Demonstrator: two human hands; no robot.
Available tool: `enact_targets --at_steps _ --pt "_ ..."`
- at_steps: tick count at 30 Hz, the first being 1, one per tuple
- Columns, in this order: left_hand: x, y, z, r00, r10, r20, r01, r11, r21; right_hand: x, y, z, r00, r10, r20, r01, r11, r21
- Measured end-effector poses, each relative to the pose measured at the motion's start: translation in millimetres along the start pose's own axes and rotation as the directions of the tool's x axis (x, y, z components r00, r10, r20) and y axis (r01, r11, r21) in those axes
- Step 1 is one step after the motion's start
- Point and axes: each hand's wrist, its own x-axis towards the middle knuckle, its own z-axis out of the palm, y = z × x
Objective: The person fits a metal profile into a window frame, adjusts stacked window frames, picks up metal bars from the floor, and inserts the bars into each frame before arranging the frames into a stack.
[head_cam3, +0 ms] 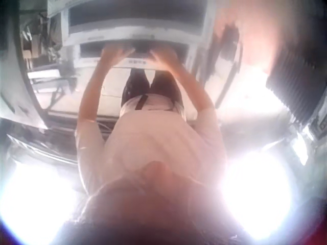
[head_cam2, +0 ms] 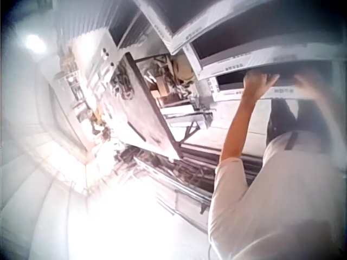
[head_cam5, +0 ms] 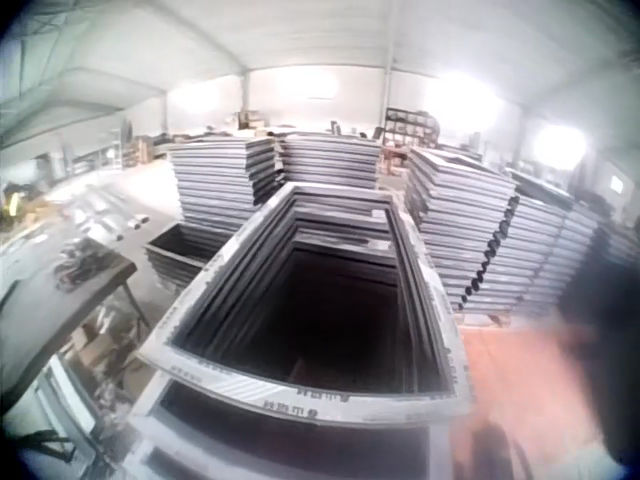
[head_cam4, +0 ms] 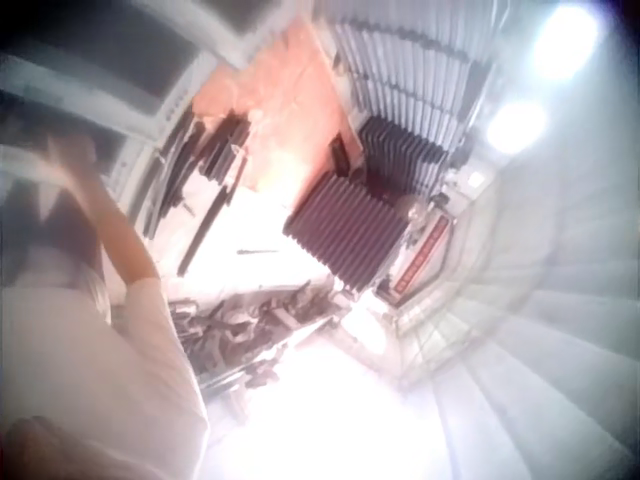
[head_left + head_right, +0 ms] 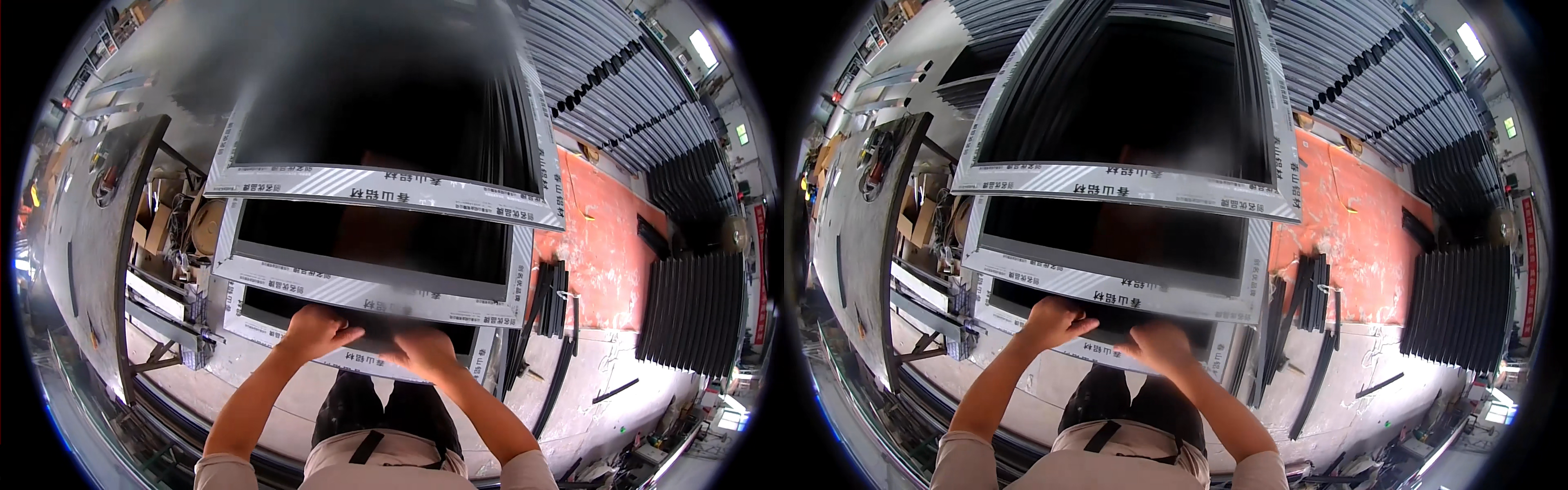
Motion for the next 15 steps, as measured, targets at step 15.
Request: enact_targets --at_steps 15 --pt "-61.3 47.4 -41.1 0.99 0.117 -0.08 -0.099 0.975 0.201 -87.1 -35.7 -11.7 0.949 -0.046 -0.312 0.02 0.996 -0.084"
